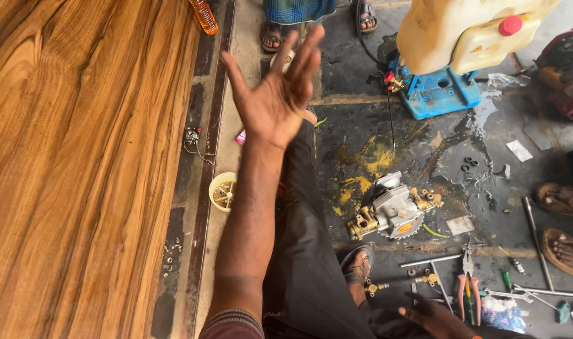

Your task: The person sits on the floor and uses a T-handle wrench to loosen and remove bolts from a small engine component. They then handle several small metal parts, including washers and a bolt, inspecting them by hand.

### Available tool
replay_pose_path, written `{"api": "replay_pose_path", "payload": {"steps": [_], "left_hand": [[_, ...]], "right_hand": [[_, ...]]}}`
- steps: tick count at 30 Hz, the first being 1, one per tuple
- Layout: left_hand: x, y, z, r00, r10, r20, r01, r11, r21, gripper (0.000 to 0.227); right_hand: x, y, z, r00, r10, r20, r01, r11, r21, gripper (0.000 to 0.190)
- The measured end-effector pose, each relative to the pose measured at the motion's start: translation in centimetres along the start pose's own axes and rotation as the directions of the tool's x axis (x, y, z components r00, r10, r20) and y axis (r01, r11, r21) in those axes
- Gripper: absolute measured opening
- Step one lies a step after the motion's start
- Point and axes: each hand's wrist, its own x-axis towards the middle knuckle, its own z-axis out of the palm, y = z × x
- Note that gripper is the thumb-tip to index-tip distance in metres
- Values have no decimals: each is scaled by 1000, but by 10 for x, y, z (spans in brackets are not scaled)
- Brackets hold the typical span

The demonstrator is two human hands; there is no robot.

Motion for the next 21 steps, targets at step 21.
{"api": "replay_pose_path", "payload": {"steps": [21], "left_hand": [[-196, -169, -239, 747, 281, -603, 510, -824, 248, 71]], "right_hand": [[43, -20, 13, 998, 62, 23, -55, 972, -228, 59]]}}
